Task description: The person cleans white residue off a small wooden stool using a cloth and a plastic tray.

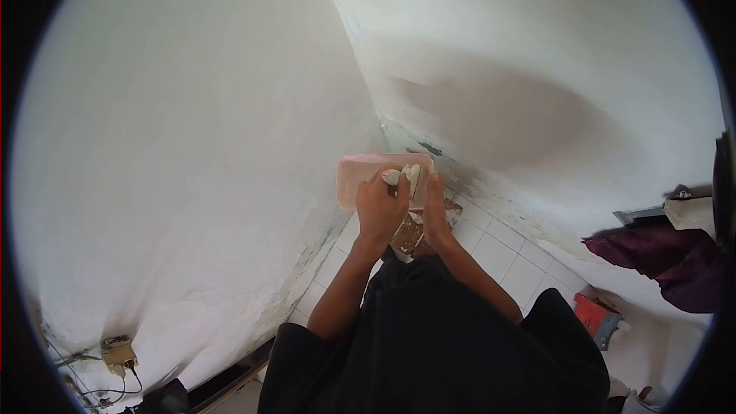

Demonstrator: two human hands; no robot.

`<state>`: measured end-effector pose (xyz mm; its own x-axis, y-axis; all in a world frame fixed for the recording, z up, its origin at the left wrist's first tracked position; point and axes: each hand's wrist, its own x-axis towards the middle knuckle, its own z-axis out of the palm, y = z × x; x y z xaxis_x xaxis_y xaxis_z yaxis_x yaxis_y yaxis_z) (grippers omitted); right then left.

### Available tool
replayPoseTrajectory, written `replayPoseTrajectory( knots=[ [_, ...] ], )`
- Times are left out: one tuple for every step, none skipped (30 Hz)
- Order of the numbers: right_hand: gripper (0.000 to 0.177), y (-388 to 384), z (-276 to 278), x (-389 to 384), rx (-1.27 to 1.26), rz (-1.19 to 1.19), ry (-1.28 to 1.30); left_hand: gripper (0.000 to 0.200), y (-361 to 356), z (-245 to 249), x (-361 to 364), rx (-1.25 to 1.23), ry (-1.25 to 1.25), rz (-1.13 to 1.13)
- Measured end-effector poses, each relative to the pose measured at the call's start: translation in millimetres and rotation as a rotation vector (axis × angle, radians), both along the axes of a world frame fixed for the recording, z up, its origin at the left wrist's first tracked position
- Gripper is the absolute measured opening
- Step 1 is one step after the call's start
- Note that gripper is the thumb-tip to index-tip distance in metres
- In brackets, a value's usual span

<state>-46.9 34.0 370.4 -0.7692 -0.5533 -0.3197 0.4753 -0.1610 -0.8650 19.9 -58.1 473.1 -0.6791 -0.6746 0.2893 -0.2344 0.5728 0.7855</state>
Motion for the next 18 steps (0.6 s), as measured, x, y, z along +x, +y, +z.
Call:
replayPoseTrajectory(
  knots=[
    [0.060,1,6,0,-0.001,-0.001,0.000,0.011,-1,-2,2,0.054,0.003,0.003],
    [0.060,2,11,0,-0.025,-0.006,-0.049,0.011,-4,-4,4,0.053,0.002,0.002],
    [0.059,4,14,1,-0.049,-0.011,-0.099,0.011,-6,-4,8,0.020,-0.013,0.022],
    [0.059,4,13,0,-0.049,-0.011,-0.101,0.011,-10,-5,11,-0.014,-0.029,0.041],
    [0.059,5,12,0,-0.033,-0.016,-0.095,0.011,-14,-4,15,-0.014,-0.031,0.040],
    [0.059,6,14,-1,-0.018,-0.021,-0.091,0.010,-17,-2,18,-0.112,-0.072,0.061],
    [0.059,6,17,-2,-0.020,-0.021,-0.092,0.009,-21,0,21,-0.209,-0.112,0.082],
    [0.059,8,20,-1,0.009,-0.021,-0.088,0.009,-25,3,24,-0.209,-0.114,0.083],
    [0.059,9,23,-1,0.037,-0.019,-0.084,0.007,-30,7,26,-0.251,-0.157,0.088],
    [0.059,8,19,0,0.036,-0.017,-0.084,0.006,-35,11,28,-0.292,-0.199,0.093],
    [0.061,7,11,0,0.051,-0.020,-0.035,0.006,-39,13,30,-0.292,-0.199,0.094],
    [0.064,6,4,-1,0.066,-0.023,0.015,0.006,-42,15,32,-0.375,-0.184,0.101],
    [0.064,7,-2,-2,0.065,-0.023,0.015,0.006,-43,17,33,-0.459,-0.169,0.107],
    [0.064,8,-7,-4,0.064,-0.015,0.032,0.006,-45,19,34,-0.459,-0.170,0.108],
    [0.065,7,-4,-4,0.061,-0.006,0.049,0.007,-47,21,35,-0.517,-0.188,0.099],
    [0.065,6,-1,-3,0.059,-0.004,0.049,0.008,-48,22,36,-0.575,-0.207,0.091],
    [0.064,5,2,-1,0.022,-0.005,0.024,0.008,-49,21,36,-0.575,-0.207,0.093],
    [0.064,4,8,1,-0.017,-0.005,-0.002,0.008,-47,20,35,-0.614,-0.217,0.077]
  ],
)
